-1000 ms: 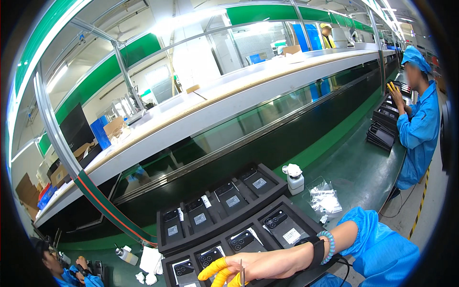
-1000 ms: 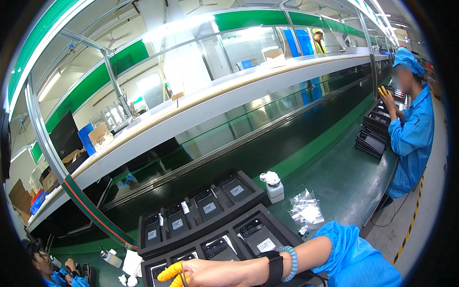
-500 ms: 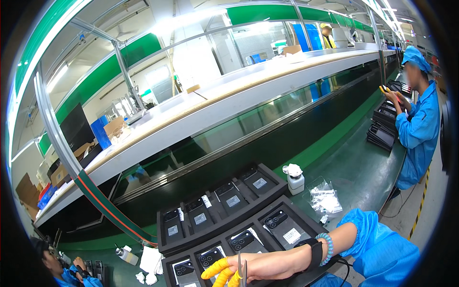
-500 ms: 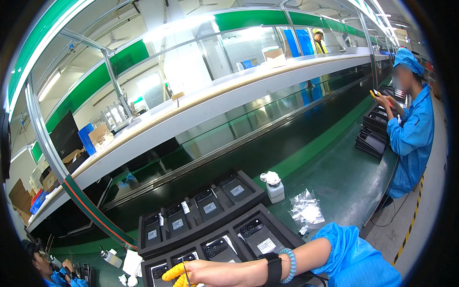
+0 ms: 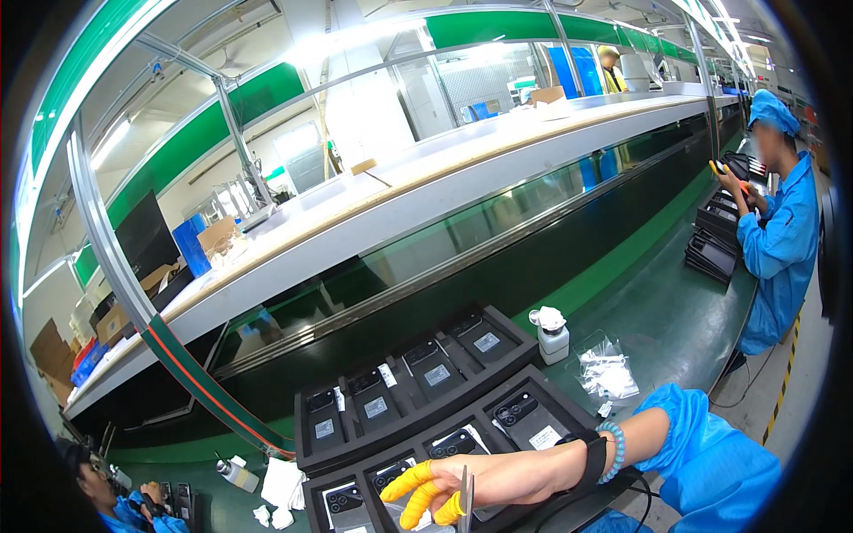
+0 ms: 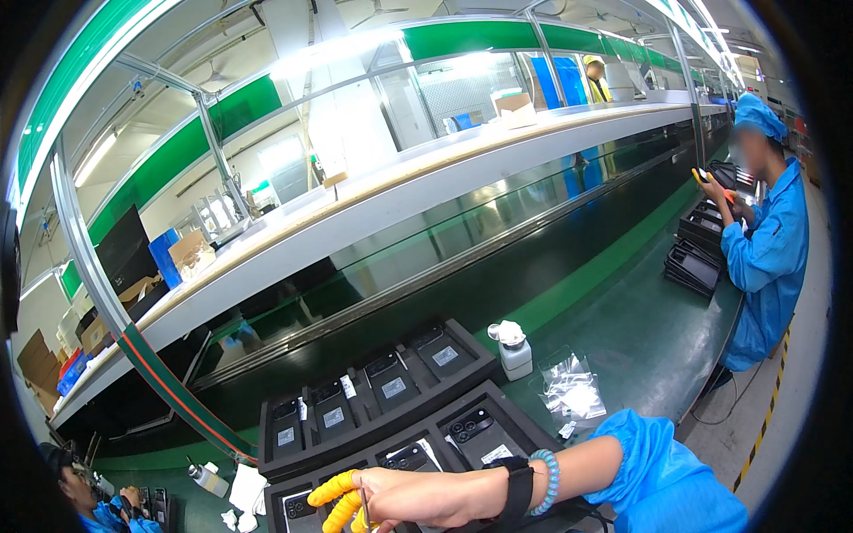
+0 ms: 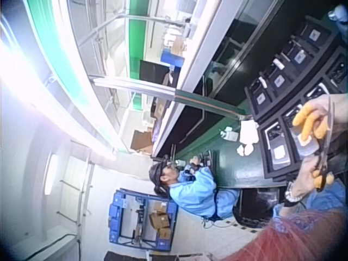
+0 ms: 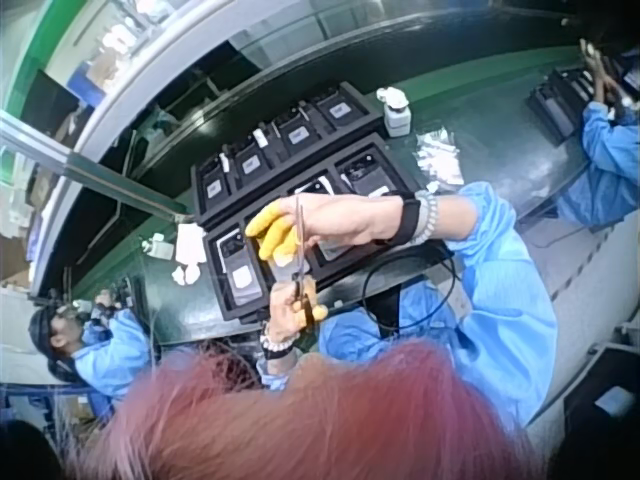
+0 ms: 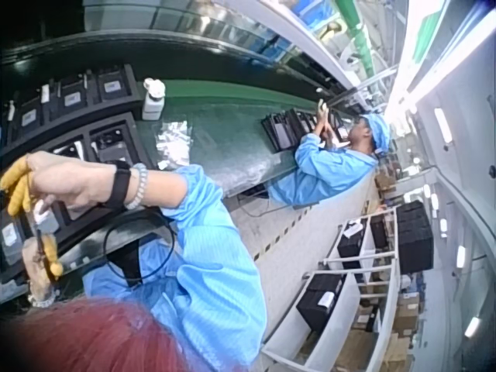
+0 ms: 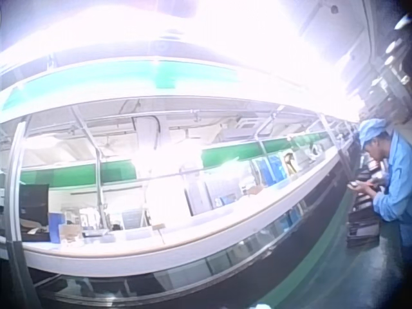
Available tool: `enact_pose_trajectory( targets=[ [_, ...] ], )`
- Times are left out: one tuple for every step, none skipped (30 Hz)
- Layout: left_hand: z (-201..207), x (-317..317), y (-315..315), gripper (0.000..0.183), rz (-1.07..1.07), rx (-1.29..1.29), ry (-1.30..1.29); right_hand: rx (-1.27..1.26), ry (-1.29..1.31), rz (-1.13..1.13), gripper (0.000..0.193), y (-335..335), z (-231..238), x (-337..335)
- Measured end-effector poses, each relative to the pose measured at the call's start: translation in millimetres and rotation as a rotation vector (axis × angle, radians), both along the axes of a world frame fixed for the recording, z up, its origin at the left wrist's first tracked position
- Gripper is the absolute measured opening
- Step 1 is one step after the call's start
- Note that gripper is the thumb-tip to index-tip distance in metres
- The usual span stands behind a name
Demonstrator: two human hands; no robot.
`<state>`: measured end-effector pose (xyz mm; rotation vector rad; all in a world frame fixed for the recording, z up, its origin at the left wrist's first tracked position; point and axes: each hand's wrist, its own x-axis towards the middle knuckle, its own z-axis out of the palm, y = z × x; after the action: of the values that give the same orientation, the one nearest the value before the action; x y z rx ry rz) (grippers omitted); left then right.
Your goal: The recorder is assembling small electronic components on a production line.
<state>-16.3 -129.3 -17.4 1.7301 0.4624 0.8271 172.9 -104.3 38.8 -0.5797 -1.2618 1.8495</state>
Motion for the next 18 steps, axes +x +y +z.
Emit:
enact_pose_trajectory(
  targets=[
    [1, 0, 0, 0.038, 0.0, 0.0, 0.001, 0.0, 0.001, 0.0, 0.043, 1, -1, 2],
    [1, 1, 0, 0.038, -0.001, -0.023, 0.006, 0.001, -0.01, 0.024, 0.044, 4, -4, 4],
    [1, 1, 0, 0.038, -0.002, -0.047, 0.011, 0.002, -0.021, 0.049, 0.045, 5, -5, 5],
    [1, 0, 2, 0.038, -0.004, -0.047, 0.01, 0.003, -0.021, 0.047, 0.045, 3, -3, 5],
    [1, -2, 4, 0.037, -0.025, -0.01, 0.067, -0.039, 0.026, 0.05, 0.047, -1, 0, 4],
    [1, -4, 6, 0.035, -0.047, 0.026, 0.123, -0.081, 0.073, 0.054, 0.048, -3, 2, 4],
    [2, -5, 7, 0.035, -0.046, 0.026, 0.123, -0.081, 0.073, 0.054, 0.048, -4, 2, 4],
    [3, -6, 8, 0.039, -0.089, -0.112, 0.136, -0.062, 0.076, 0.081, 0.05, -4, 3, 4],
    [3, -7, 8, 0.045, -0.131, -0.25, 0.148, -0.044, 0.079, 0.108, 0.051, -5, 3, 4],
    [1, -7, 9, 0.045, -0.133, -0.25, 0.149, -0.043, 0.079, 0.106, 0.051, -5, 2, 4],
    [-2, -8, 11, 0.055, -0.112, -0.253, 0.106, -0.007, 0.113, 0.124, 0.052, -5, 0, 3],
    [-7, -9, 12, 0.065, -0.09, -0.256, 0.063, 0.03, 0.147, 0.141, 0.053, -6, -2, 3],
    [-13, -10, 14, 0.065, -0.091, -0.255, 0.064, 0.031, 0.148, 0.141, 0.053, -6, -3, 3],
    [-21, -11, 15, 0.07, -0.059, -0.255, 0.056, 0.034, 0.165, 0.13, 0.053, -5, -4, 3],
    [-29, -12, 16, 0.075, -0.027, -0.254, 0.047, 0.037, 0.182, 0.12, 0.053, -5, -5, 3],
    [-35, -14, 18, 0.075, -0.026, -0.254, 0.048, 0.037, 0.183, 0.121, 0.053, -5, -5, 3],
    [-38, -14, 19, 0.072, -0.007, -0.199, 0.075, -0.006, 0.171, 0.113, 0.053, -4, -4, 3],
    [-40, -15, 20, 0.068, 0.012, -0.144, 0.101, -0.049, 0.16, 0.106, 0.052, -4, -4, 4]
  ],
)
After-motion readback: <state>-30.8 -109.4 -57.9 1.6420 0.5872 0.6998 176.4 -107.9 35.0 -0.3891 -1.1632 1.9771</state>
